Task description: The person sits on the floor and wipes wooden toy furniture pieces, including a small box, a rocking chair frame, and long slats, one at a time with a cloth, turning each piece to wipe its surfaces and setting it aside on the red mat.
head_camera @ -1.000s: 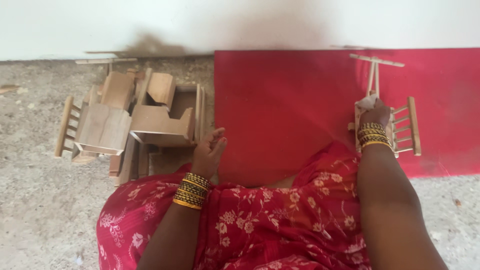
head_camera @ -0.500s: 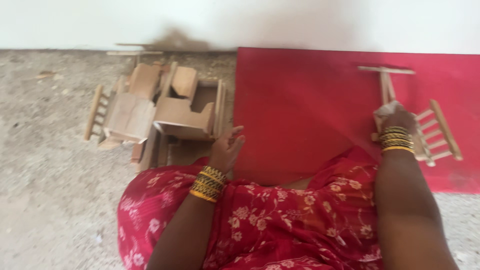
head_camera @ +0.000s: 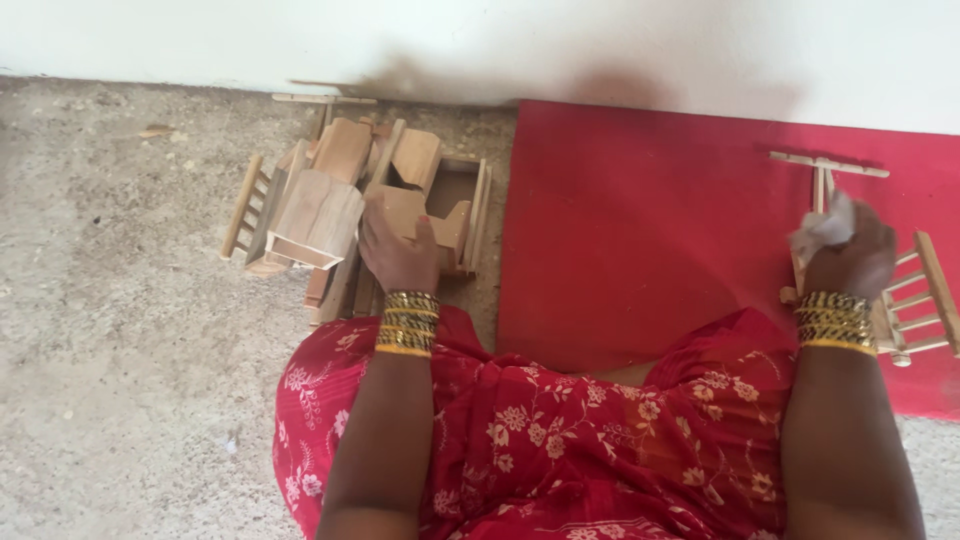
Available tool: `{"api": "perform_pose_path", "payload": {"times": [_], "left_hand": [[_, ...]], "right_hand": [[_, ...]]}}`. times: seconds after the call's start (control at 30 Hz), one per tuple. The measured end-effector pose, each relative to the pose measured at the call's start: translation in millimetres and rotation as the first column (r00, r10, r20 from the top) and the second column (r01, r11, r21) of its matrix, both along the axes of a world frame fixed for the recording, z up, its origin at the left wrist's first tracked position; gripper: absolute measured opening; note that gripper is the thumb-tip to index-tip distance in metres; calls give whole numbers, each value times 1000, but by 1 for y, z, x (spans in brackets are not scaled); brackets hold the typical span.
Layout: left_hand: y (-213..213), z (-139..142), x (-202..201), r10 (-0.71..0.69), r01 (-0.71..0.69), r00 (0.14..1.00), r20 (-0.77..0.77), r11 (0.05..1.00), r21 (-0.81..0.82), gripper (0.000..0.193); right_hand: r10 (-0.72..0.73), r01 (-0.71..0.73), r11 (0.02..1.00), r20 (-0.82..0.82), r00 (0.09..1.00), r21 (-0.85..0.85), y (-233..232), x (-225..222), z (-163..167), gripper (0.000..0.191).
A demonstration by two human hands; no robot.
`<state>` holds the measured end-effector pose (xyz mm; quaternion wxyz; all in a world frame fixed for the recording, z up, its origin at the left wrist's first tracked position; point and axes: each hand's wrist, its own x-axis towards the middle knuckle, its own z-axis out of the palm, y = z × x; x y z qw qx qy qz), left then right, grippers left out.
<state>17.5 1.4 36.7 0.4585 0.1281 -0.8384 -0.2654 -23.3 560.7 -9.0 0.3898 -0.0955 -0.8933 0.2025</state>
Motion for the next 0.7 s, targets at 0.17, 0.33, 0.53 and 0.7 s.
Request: {"api": "perform_pose_path", "payload": {"times": [0.17, 0.33, 0.53, 0.7], "left_hand": [[-11, -18, 0, -83, -14, 988, 131, 795, 606, 44], [-27, -20, 11, 295, -259, 933, -205, 948, 185, 62], [-84, 3, 13, 296, -194, 951, -89, 795, 575, 78], [-95, -5, 8, 175, -106, 984, 23, 479, 871, 65]], "right_hand": [[261, -260, 963, 3, 965, 67, -27, 16, -5, 30], [342, -339, 939, 46, 939, -52, -49, 28, -1, 32], [367, -366, 929, 20, 930, -53, -68, 34, -3, 27], [436, -385, 863, 96, 895, -328, -79, 38, -4, 28]]}}
